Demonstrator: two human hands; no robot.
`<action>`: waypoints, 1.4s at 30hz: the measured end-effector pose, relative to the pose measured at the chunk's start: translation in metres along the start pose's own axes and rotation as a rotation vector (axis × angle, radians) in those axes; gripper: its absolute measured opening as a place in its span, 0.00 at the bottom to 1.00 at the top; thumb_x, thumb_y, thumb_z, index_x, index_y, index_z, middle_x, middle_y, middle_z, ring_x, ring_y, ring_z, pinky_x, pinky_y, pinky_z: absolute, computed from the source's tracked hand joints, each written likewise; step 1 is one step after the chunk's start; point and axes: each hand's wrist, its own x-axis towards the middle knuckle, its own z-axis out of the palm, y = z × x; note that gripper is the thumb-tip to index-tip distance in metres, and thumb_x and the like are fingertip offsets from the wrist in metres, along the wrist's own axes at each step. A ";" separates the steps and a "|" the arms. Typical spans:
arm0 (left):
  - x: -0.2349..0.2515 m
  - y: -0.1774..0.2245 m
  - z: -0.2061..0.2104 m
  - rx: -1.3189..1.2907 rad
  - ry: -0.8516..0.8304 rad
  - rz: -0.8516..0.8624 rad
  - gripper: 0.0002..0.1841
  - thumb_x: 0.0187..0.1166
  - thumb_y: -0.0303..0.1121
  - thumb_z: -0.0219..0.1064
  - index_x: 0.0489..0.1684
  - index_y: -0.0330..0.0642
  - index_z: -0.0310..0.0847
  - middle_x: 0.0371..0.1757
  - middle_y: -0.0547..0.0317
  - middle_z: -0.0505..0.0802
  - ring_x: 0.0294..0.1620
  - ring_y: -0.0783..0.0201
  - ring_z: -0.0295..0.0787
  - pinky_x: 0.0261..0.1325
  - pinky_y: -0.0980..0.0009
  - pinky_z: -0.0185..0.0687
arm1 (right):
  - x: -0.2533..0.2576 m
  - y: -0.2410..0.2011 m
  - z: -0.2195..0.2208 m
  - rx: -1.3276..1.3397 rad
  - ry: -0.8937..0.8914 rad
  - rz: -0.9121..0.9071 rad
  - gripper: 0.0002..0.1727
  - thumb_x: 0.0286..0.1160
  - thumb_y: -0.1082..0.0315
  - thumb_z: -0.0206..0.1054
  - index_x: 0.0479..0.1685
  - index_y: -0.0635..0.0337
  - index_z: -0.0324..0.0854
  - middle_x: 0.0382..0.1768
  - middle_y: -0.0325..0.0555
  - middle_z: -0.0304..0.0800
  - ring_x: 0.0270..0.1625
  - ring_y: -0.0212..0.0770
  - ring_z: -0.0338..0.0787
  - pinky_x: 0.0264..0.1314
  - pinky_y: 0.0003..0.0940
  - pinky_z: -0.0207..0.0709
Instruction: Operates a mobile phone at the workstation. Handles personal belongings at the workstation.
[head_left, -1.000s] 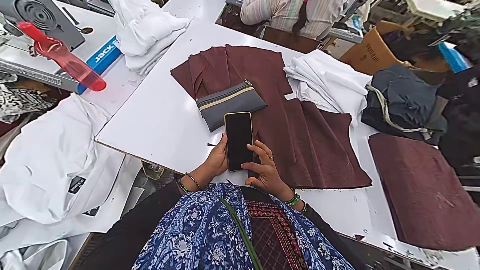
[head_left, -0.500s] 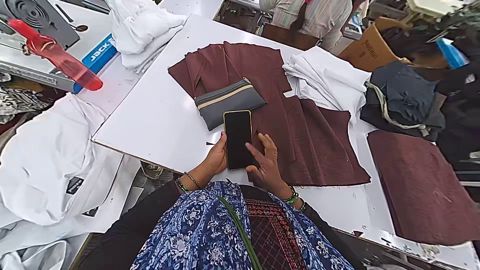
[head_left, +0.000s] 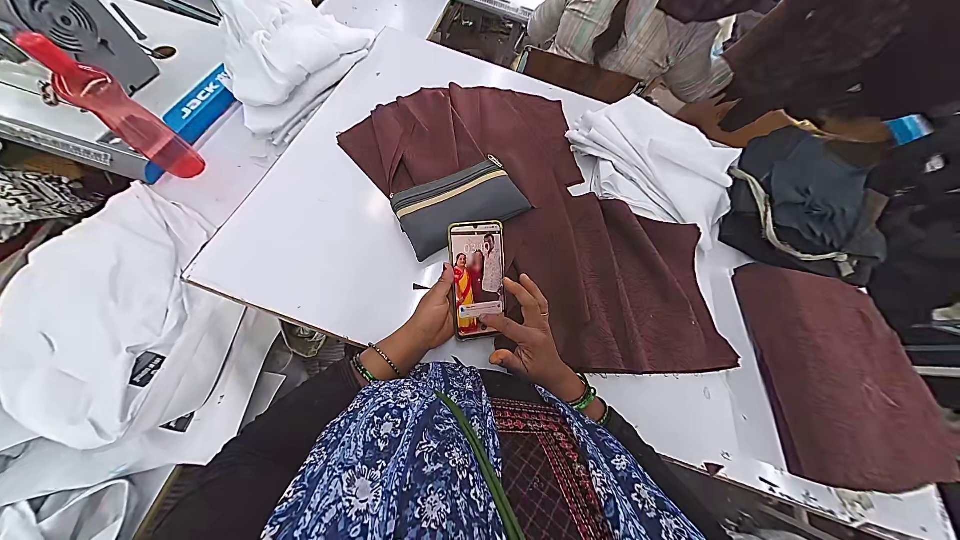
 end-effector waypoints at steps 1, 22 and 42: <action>0.000 0.000 0.000 0.002 -0.001 -0.001 0.34 0.94 0.52 0.19 0.73 0.41 0.67 0.59 0.51 0.92 0.64 0.60 0.90 0.70 0.60 0.84 | 0.000 0.000 0.001 -0.002 -0.006 -0.018 0.37 0.78 0.23 0.42 0.55 0.35 0.88 0.85 0.45 0.68 0.95 0.48 0.47 0.93 0.46 0.40; 0.001 -0.001 -0.002 0.019 -0.010 0.008 0.33 0.94 0.51 0.19 0.71 0.42 0.68 0.56 0.53 0.92 0.61 0.61 0.91 0.68 0.62 0.85 | 0.007 -0.001 0.006 -0.044 -0.009 -0.044 0.37 0.76 0.21 0.40 0.59 0.31 0.86 0.87 0.41 0.66 0.95 0.48 0.45 0.94 0.52 0.34; 0.000 0.001 -0.001 0.011 -0.015 -0.001 0.33 0.94 0.50 0.20 0.73 0.41 0.66 0.58 0.52 0.92 0.62 0.60 0.91 0.69 0.61 0.85 | 0.009 -0.001 0.008 -0.121 -0.021 -0.083 0.38 0.77 0.21 0.38 0.58 0.31 0.86 0.87 0.40 0.66 0.96 0.47 0.44 0.94 0.53 0.28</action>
